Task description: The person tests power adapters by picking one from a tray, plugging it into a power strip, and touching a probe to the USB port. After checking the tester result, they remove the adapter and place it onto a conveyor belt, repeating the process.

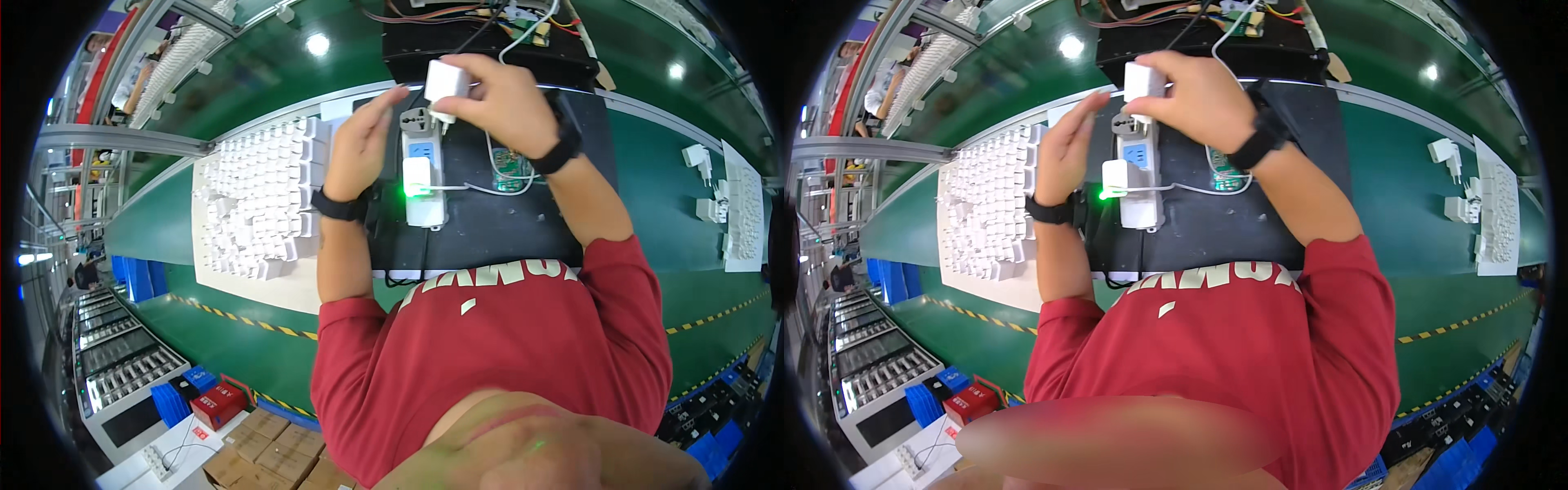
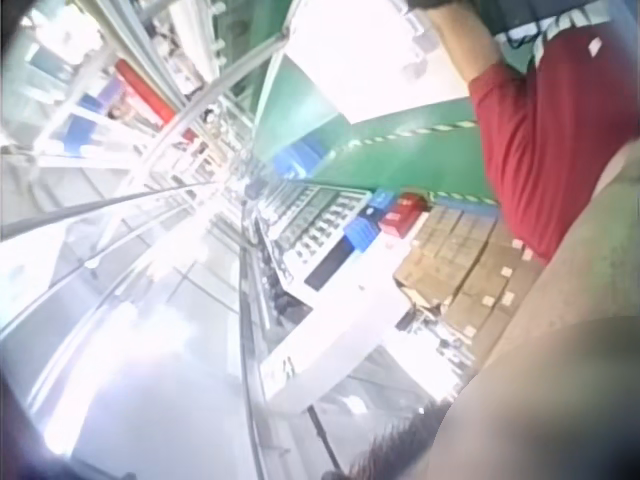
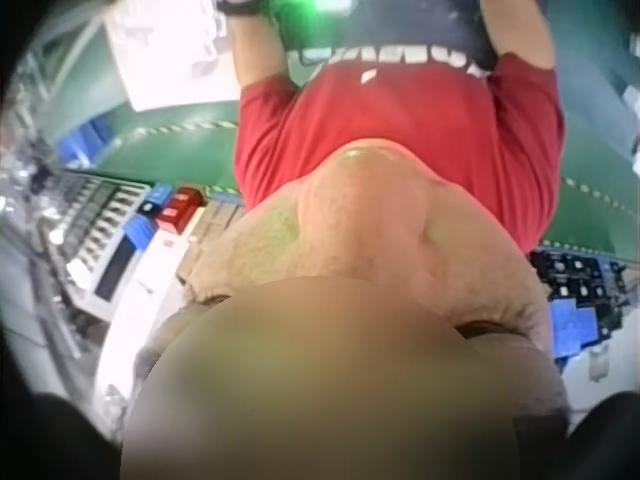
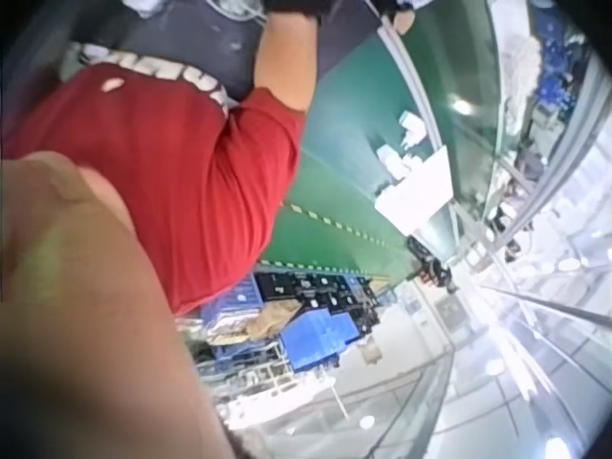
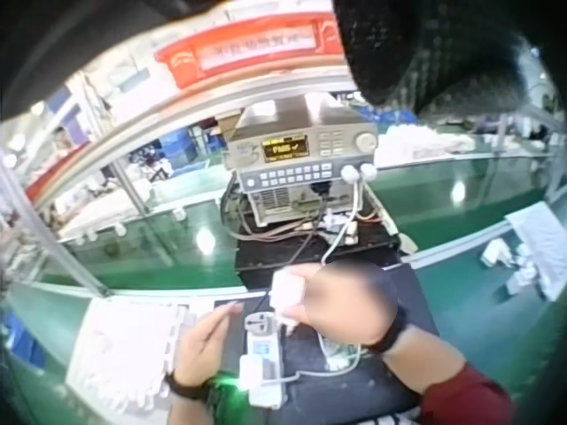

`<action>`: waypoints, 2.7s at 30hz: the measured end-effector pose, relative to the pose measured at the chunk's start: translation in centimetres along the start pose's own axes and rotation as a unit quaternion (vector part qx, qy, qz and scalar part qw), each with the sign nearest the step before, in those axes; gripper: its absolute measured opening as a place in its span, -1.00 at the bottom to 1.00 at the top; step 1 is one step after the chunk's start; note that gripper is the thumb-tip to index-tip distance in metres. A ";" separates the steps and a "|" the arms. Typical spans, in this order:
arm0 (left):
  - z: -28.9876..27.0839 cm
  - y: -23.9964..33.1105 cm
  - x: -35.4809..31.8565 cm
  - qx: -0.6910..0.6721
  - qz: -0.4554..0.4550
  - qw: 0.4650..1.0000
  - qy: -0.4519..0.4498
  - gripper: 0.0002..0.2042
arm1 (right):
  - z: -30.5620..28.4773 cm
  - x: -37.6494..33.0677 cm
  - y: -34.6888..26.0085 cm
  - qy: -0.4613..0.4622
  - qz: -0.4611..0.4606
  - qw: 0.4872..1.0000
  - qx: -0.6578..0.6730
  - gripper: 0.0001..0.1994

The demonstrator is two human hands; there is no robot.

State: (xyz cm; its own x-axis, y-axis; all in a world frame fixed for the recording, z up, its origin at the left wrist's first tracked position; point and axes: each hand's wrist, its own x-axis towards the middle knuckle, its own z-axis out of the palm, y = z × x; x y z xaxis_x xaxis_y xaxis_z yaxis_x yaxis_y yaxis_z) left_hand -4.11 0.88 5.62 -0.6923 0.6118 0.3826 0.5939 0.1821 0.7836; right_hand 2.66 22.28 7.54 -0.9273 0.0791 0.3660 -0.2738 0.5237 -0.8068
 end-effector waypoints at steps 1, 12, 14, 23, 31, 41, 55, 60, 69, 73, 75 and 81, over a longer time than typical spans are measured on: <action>0.1 -0.3 0.4 -0.010 -0.001 1.000 -0.023 -0.68 | 1.3 0.6 0.0 0.010 -0.013 0.998 -0.065 -0.50; 0.4 -3.7 0.2 -0.091 -0.076 0.990 -0.074 -0.58 | 6.2 -0.7 0.1 -0.029 -0.141 0.903 -0.406 -0.45; 0.7 -3.8 -0.2 -0.146 -0.091 0.983 -0.068 -0.54 | 5.7 -0.9 -0.3 -0.042 -0.168 0.904 -0.390 -0.49; -0.9 -1.6 -1.3 -0.134 -0.018 0.990 -0.024 -0.36 | 1.3 -3.5 -3.4 -0.021 -0.169 0.984 -0.058 -0.60; -0.1 1.2 -4.5 -0.026 0.013 0.990 -0.139 -0.46 | 4.7 -5.3 -1.3 -0.067 -0.284 0.951 -0.099 -0.71; 1.0 0.7 -4.8 -0.041 -0.011 0.995 -0.094 -0.55 | -1.0 -1.9 -9.6 0.069 -0.256 0.962 0.070 -0.88; -0.2 -0.3 -4.7 -0.121 -0.018 0.975 -0.183 -0.18 | 4.0 1.9 0.7 -0.015 -0.009 0.996 0.082 -0.78; 0.3 0.6 -4.6 -0.018 -0.004 0.990 -0.139 -0.34 | 4.2 1.6 0.1 -0.012 -0.054 0.998 0.026 -0.82; 1.0 1.2 -5.0 0.049 -0.033 0.992 -0.115 -0.39 | 4.3 2.0 -0.4 -0.015 -0.079 0.997 -0.015 -0.85; 1.0 1.3 -5.0 0.067 -0.035 0.991 -0.110 -0.42 | 4.0 2.5 -0.7 -0.050 -0.100 0.993 -0.041 -0.85; 1.0 1.3 -5.0 0.065 -0.037 0.991 -0.106 -0.42 | 3.8 2.6 -0.6 -0.060 -0.103 0.992 -0.047 -0.85; 1.1 1.1 -5.0 0.066 -0.007 0.993 -0.098 -0.43 | 3.7 2.2 -0.1 -0.050 -0.127 0.989 -0.053 -0.87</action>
State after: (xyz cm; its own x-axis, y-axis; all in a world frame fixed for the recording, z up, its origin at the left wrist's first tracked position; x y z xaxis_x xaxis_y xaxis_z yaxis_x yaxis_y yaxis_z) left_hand 0.45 -1.13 3.98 -0.6158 0.7442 0.2587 0.6419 0.2836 0.7124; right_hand -0.27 19.22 6.73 -0.8541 -0.1475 0.4987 -0.4774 0.6027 -0.6394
